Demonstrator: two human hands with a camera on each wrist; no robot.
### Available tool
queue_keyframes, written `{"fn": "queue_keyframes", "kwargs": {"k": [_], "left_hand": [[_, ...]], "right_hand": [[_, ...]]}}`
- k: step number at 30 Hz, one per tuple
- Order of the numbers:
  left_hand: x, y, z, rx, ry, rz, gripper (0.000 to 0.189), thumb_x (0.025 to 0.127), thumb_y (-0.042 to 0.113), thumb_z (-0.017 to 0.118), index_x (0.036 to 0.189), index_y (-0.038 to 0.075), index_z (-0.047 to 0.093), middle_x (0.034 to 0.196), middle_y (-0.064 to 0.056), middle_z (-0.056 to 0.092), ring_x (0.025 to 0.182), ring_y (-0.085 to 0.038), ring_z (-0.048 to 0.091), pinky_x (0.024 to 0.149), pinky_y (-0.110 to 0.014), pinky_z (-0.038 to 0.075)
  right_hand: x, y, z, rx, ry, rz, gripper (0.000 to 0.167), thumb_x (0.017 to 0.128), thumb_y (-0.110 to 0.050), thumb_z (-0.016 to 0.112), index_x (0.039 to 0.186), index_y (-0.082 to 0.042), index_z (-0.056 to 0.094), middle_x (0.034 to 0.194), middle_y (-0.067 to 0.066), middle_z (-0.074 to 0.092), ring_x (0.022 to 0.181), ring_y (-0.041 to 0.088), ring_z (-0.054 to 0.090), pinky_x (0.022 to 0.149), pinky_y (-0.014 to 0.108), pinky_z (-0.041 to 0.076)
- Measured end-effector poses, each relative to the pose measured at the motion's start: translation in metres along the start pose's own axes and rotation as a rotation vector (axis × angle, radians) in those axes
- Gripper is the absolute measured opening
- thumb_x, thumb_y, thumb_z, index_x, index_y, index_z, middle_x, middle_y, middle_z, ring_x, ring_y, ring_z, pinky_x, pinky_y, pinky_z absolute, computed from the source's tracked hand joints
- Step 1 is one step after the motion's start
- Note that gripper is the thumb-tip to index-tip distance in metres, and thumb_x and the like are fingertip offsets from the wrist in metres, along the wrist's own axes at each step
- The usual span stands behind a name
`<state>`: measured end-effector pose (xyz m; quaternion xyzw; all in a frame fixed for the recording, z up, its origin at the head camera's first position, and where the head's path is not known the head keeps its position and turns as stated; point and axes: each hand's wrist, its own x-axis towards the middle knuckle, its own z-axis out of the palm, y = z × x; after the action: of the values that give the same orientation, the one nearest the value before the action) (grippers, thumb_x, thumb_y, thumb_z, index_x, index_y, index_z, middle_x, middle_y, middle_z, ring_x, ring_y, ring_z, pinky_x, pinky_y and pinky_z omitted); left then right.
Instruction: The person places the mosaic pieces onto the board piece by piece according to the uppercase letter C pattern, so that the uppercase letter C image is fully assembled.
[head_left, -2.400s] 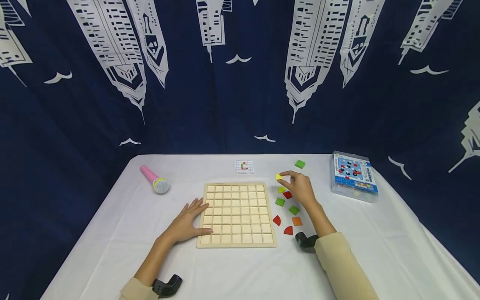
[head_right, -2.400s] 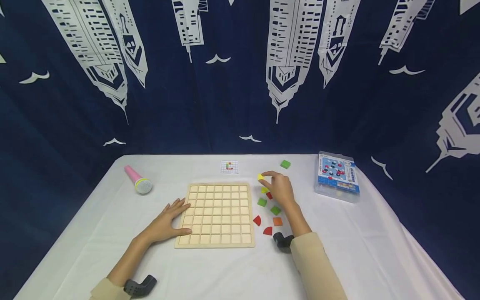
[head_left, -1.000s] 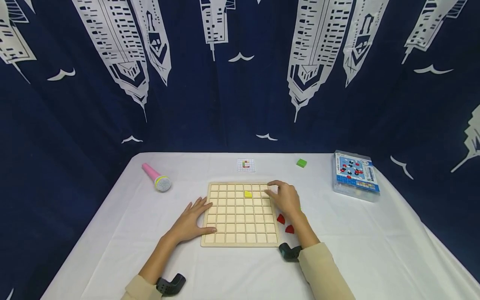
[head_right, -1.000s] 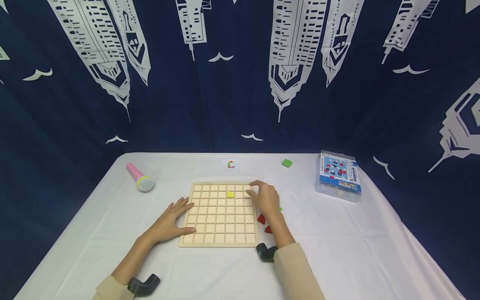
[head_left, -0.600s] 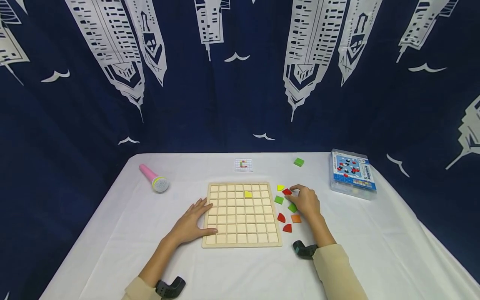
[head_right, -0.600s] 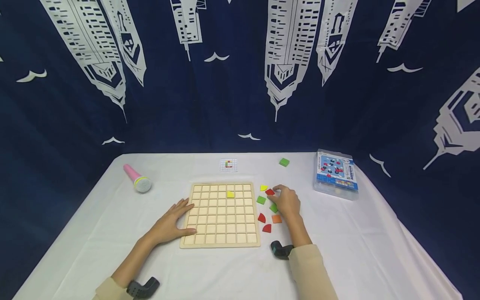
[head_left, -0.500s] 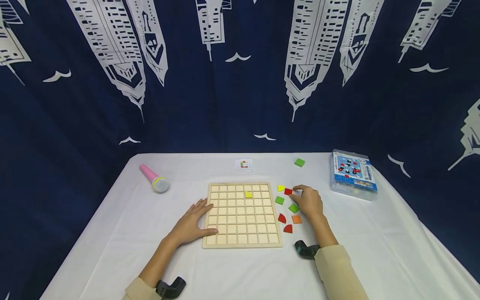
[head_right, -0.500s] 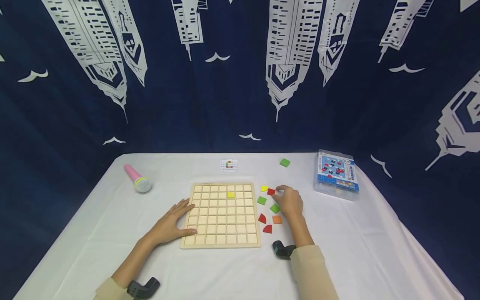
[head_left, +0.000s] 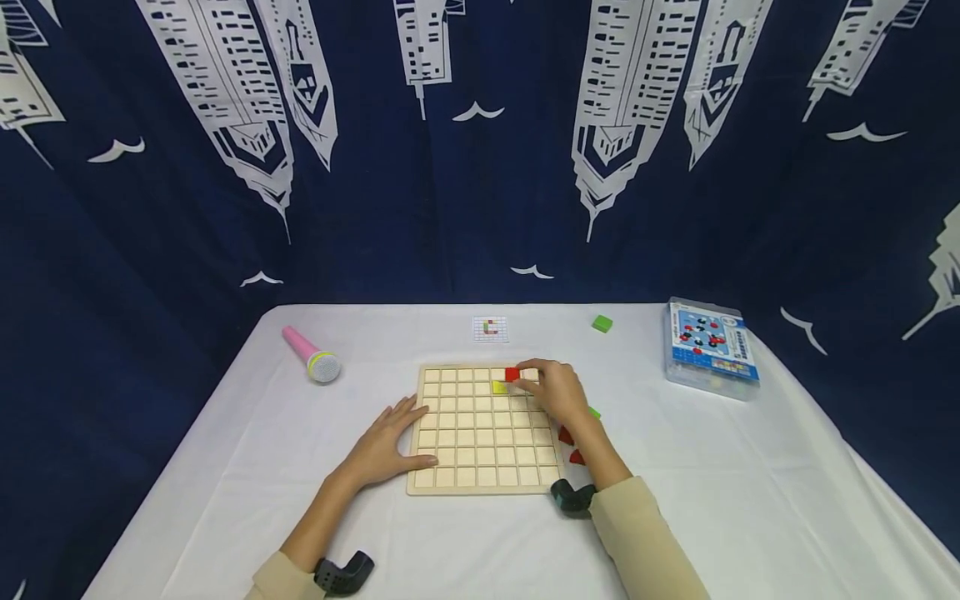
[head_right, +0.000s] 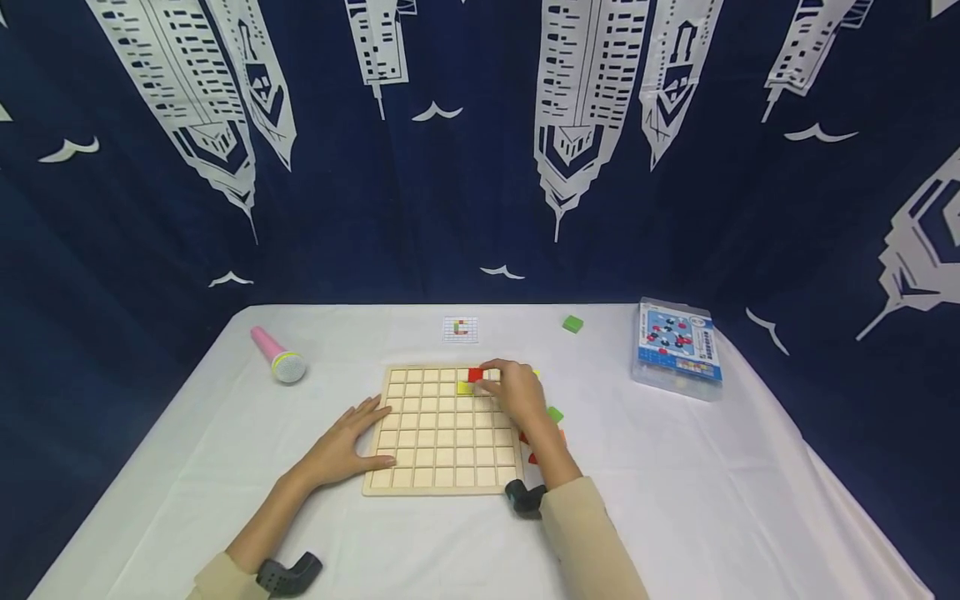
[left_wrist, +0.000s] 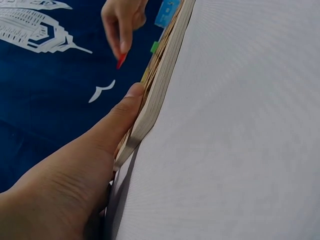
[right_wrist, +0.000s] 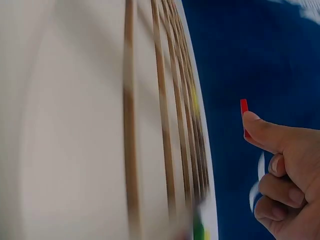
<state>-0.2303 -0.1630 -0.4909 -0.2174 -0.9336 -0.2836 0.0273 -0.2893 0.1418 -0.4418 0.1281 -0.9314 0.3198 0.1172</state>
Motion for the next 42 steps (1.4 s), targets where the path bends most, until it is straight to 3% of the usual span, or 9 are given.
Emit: {"fn": "queue_keyframes", "kwargs": {"k": [5, 12, 17, 22, 28, 31, 34, 37, 42], "left_hand": [[0.002, 0.0, 0.003, -0.003, -0.01, -0.002, 0.092, 0.067, 0.068, 0.066, 0.138, 0.013, 0.043, 0.15, -0.008, 0.025, 0.138, -0.024, 0.018, 0.112, -0.043, 0.013], [0.005, 0.0, 0.005, 0.011, -0.009, 0.008, 0.092, 0.067, 0.069, 0.064, 0.138, 0.014, 0.044, 0.15, -0.007, 0.026, 0.138, -0.023, 0.018, 0.112, -0.043, 0.015], [0.005, 0.0, 0.005, 0.008, -0.007, 0.01, 0.092, 0.067, 0.068, 0.065, 0.138, 0.013, 0.045, 0.15, -0.007, 0.026, 0.138, -0.024, 0.018, 0.112, -0.044, 0.015], [0.006, 0.001, 0.005, 0.008, -0.008, 0.0, 0.092, 0.067, 0.068, 0.066, 0.138, 0.014, 0.044, 0.15, -0.007, 0.025, 0.138, -0.024, 0.018, 0.112, -0.044, 0.015], [0.005, 0.002, 0.004, 0.006, -0.016, 0.002, 0.093, 0.067, 0.068, 0.065, 0.138, 0.013, 0.044, 0.15, -0.007, 0.025, 0.138, -0.024, 0.018, 0.112, -0.044, 0.014], [0.005, 0.001, 0.002, 0.015, -0.018, -0.001, 0.093, 0.067, 0.069, 0.064, 0.139, 0.013, 0.043, 0.15, -0.007, 0.024, 0.138, -0.023, 0.017, 0.112, -0.042, 0.013], [0.004, 0.001, 0.0, 0.014, -0.016, -0.008, 0.093, 0.067, 0.068, 0.065, 0.138, 0.012, 0.044, 0.15, -0.008, 0.025, 0.138, -0.024, 0.018, 0.112, -0.043, 0.013], [0.003, 0.0, -0.001, 0.011, -0.012, -0.012, 0.092, 0.067, 0.067, 0.066, 0.138, 0.012, 0.044, 0.15, -0.009, 0.025, 0.138, -0.025, 0.019, 0.112, -0.044, 0.014], [0.002, -0.002, 0.0, 0.01, -0.011, -0.016, 0.093, 0.066, 0.068, 0.066, 0.138, 0.013, 0.044, 0.15, -0.008, 0.025, 0.138, -0.025, 0.018, 0.112, -0.045, 0.014]], "right_hand": [[0.009, -0.021, 0.029, -0.02, -0.049, -0.035, 0.031, 0.079, -0.029, 0.073, 0.105, -0.012, 0.07, 0.052, -0.001, 0.047, 0.045, 0.009, 0.032, 0.037, 0.022, 0.028], [0.011, -0.019, 0.043, -0.11, -0.077, 0.017, 0.03, 0.076, -0.029, 0.076, 0.103, -0.017, 0.072, 0.086, 0.005, 0.07, 0.067, 0.02, 0.06, 0.045, 0.028, 0.044], [0.012, -0.018, 0.044, -0.083, -0.099, 0.009, 0.029, 0.079, -0.029, 0.074, 0.105, -0.018, 0.071, 0.07, 0.004, 0.066, 0.056, 0.014, 0.05, 0.045, 0.028, 0.041], [0.012, -0.014, 0.041, -0.04, -0.08, 0.01, 0.029, 0.081, -0.029, 0.072, 0.107, -0.017, 0.07, 0.072, 0.007, 0.066, 0.057, 0.012, 0.051, 0.044, 0.025, 0.04], [0.006, 0.015, 0.008, -0.051, 0.073, 0.169, 0.037, 0.082, -0.028, 0.071, 0.113, -0.008, 0.065, 0.047, 0.003, 0.045, 0.041, 0.011, 0.035, 0.035, 0.025, 0.03], [0.004, 0.035, -0.008, -0.106, 0.115, 0.266, 0.042, 0.08, -0.031, 0.072, 0.114, -0.007, 0.064, 0.046, 0.001, 0.04, 0.041, 0.012, 0.034, 0.035, 0.025, 0.03], [0.005, 0.051, -0.014, -0.133, 0.093, 0.329, 0.051, 0.077, -0.036, 0.074, 0.116, -0.006, 0.061, 0.055, 0.006, 0.05, 0.046, 0.015, 0.039, 0.038, 0.028, 0.033], [0.006, 0.059, -0.014, -0.145, 0.054, 0.366, 0.055, 0.076, -0.038, 0.075, 0.119, -0.007, 0.059, 0.078, 0.016, 0.064, 0.056, 0.021, 0.049, 0.044, 0.031, 0.04], [0.004, 0.068, -0.022, -0.161, 0.055, 0.416, 0.046, 0.08, -0.026, 0.072, 0.119, -0.006, 0.059, 0.107, 0.025, 0.061, 0.073, 0.028, 0.056, 0.053, 0.036, 0.046]]}}
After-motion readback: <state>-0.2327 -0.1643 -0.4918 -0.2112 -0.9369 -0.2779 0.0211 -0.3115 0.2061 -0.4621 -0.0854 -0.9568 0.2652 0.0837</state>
